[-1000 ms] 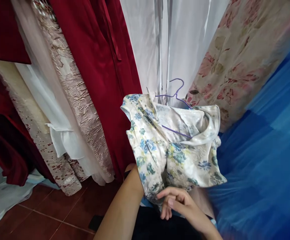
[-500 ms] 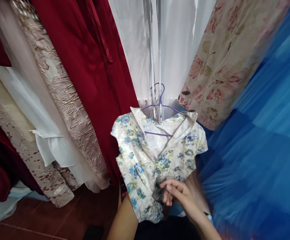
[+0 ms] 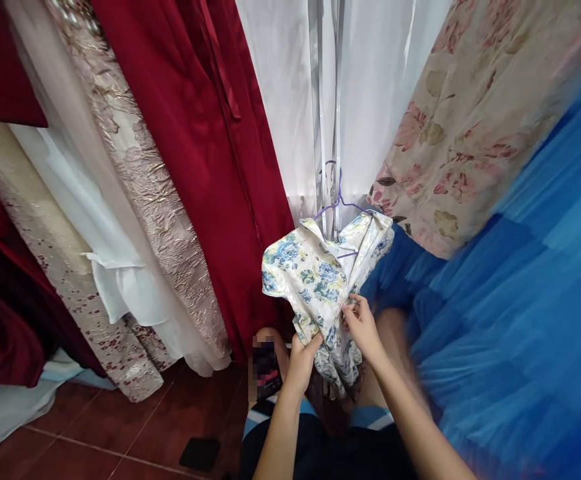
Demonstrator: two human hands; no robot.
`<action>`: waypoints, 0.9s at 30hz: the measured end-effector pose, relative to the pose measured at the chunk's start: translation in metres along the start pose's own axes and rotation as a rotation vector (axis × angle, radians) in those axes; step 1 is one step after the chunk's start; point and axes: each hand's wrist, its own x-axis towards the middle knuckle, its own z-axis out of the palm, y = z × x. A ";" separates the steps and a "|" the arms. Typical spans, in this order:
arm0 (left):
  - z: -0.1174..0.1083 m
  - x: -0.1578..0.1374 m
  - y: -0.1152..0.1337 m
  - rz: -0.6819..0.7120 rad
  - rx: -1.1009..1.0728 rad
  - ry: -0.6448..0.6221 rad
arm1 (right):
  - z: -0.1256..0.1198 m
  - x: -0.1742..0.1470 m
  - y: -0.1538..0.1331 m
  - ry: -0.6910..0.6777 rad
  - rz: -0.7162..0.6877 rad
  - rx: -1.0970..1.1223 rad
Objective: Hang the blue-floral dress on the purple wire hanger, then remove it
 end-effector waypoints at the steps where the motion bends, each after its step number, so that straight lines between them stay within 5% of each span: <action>1: 0.000 0.001 -0.001 -0.004 -0.022 0.001 | 0.000 0.002 0.001 -0.014 -0.013 -0.024; 5: -0.002 0.000 0.004 0.144 0.040 0.098 | -0.004 0.000 -0.005 -0.110 -0.039 -0.105; 9: 0.001 -0.012 0.016 0.601 0.293 0.445 | -0.013 -0.014 -0.015 -0.165 -0.001 -0.105; 10: 0.004 -0.015 0.018 0.697 0.396 0.453 | -0.015 -0.019 -0.018 -0.174 0.008 -0.095; 12: 0.014 -0.020 0.020 0.790 0.603 0.274 | -0.018 -0.029 -0.025 -0.203 0.015 -0.052; 14: 0.025 -0.023 0.018 0.748 0.708 0.000 | -0.018 -0.036 -0.032 -0.259 0.016 0.008; 16: 0.036 -0.022 0.015 0.643 0.696 -0.135 | -0.018 -0.040 -0.038 -0.318 0.030 0.066; 20: 0.046 -0.015 0.011 0.515 0.623 -0.096 | -0.018 -0.036 -0.044 -0.431 0.136 0.159; 27: 0.045 -0.012 0.015 0.579 0.672 -0.079 | -0.016 -0.035 -0.052 -0.484 0.183 0.199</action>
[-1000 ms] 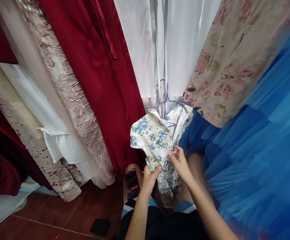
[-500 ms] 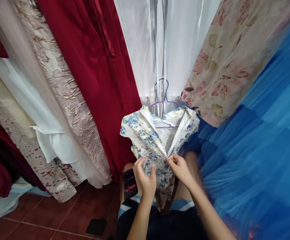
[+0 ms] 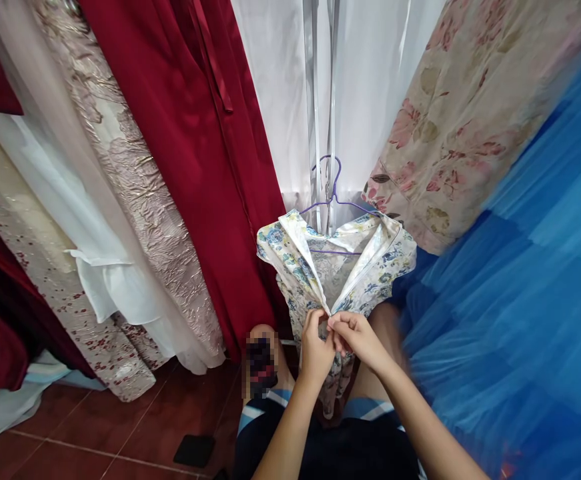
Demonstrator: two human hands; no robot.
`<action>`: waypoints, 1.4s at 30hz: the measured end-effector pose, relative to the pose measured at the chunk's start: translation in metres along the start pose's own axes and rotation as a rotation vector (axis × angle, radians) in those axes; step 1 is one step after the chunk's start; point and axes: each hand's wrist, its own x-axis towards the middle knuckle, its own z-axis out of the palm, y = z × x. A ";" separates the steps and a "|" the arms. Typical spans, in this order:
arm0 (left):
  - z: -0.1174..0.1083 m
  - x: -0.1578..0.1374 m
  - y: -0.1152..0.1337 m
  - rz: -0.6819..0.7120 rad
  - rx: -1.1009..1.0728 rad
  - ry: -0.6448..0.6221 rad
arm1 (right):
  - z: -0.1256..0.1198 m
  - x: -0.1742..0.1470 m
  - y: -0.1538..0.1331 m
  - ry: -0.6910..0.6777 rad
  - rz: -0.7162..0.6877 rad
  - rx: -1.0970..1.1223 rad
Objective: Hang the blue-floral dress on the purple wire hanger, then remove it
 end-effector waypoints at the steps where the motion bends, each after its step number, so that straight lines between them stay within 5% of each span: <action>1: -0.001 0.000 0.000 0.001 0.016 -0.004 | 0.001 -0.001 0.000 0.000 0.006 0.004; 9: -0.010 0.004 0.010 0.096 0.126 -0.150 | -0.013 0.015 -0.019 0.145 0.039 0.189; 18: -0.015 0.007 0.034 0.340 0.426 -0.453 | -0.041 0.085 -0.141 0.291 -0.177 0.275; 22: -0.026 0.020 0.033 0.342 0.386 -0.583 | -0.037 0.092 -0.159 0.281 -0.250 0.222; 29: -0.061 0.122 0.093 0.340 0.148 -0.181 | -0.028 0.070 -0.142 0.265 -0.269 0.081; 33: -0.053 0.170 0.121 0.481 0.254 -0.275 | -0.027 0.072 -0.136 0.226 -0.312 0.058; 38: -0.043 0.191 0.127 0.517 0.211 -0.131 | -0.029 0.085 -0.112 0.281 -0.315 0.055; 42: -0.076 0.221 0.111 0.374 -0.007 0.160 | -0.034 0.082 -0.083 0.299 -0.274 0.008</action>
